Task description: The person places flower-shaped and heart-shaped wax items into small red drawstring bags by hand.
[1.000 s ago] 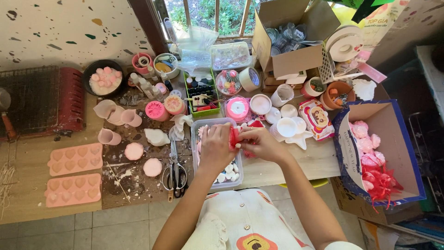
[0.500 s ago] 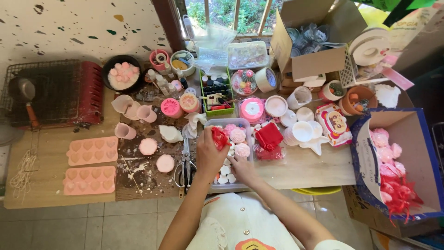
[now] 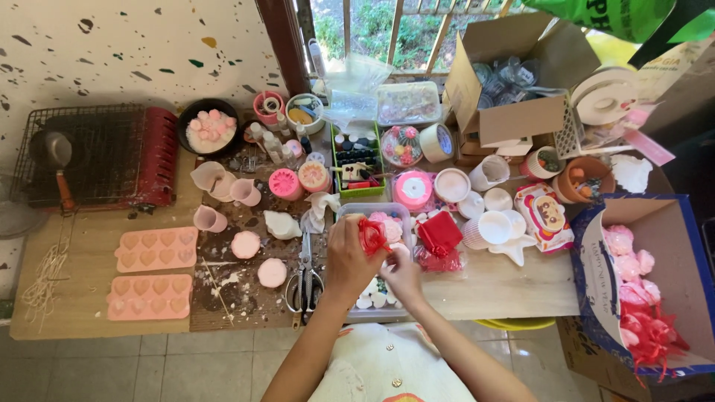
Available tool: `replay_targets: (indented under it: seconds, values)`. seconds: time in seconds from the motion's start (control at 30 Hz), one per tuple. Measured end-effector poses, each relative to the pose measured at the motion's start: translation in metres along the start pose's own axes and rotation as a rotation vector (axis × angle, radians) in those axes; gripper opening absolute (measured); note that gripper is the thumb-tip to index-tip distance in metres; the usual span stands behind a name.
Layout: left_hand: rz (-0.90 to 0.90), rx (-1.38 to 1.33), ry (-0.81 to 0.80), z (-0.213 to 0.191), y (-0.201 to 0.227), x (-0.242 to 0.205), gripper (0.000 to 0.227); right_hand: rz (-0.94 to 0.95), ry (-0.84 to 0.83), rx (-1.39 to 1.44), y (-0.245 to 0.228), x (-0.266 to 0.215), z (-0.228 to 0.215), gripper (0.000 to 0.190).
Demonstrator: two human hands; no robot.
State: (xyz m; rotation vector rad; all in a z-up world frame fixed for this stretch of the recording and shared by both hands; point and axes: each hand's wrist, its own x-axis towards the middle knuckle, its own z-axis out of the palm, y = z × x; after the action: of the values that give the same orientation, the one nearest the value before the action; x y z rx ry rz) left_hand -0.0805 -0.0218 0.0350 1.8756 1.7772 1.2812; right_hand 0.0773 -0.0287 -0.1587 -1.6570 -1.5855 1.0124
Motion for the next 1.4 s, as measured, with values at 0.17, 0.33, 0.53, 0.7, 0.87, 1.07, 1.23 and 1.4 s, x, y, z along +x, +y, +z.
replay_targets:
  seconds: [0.17,0.33,0.53,0.7,0.87,1.07,1.23,1.4]
  values:
    - [0.062,-0.020,0.023,0.019,0.015,0.006,0.062,-0.007,0.069,0.682,-0.121,0.008,-0.119,0.020]
    - [0.097,-0.086,-0.030,0.042,0.038,0.009,0.059,-0.173,0.090,0.657,-0.176,0.000,-0.166,0.021]
    - [0.091,-0.139,-0.062,0.071,0.047,0.007,0.050,-0.101,0.013,0.217,-0.180,-0.006,-0.199,0.020]
    - [-0.122,-0.252,-0.255,0.093,0.056,0.000,0.046,-0.158,-0.158,0.070,-0.183,0.001,-0.220,0.024]
    - [-0.125,-0.530,-0.388,0.086,0.072,0.020,0.061,-0.101,-0.226,0.113,-0.114,0.042,-0.231,0.020]
    - [-0.631,-1.152,-0.620,0.122,0.039,0.018,0.030,-0.020,-0.352,0.303,-0.114,0.054,-0.260,0.018]
    - [-0.723,-1.165,-0.598,0.132,0.057,0.021,0.021,-0.056,-0.330,0.277,-0.106,0.045,-0.268,0.018]
    - [-0.634,-1.140,-0.373,0.146,0.067,0.008,0.014,0.005,0.113,0.538,-0.089,0.026,-0.263,0.022]
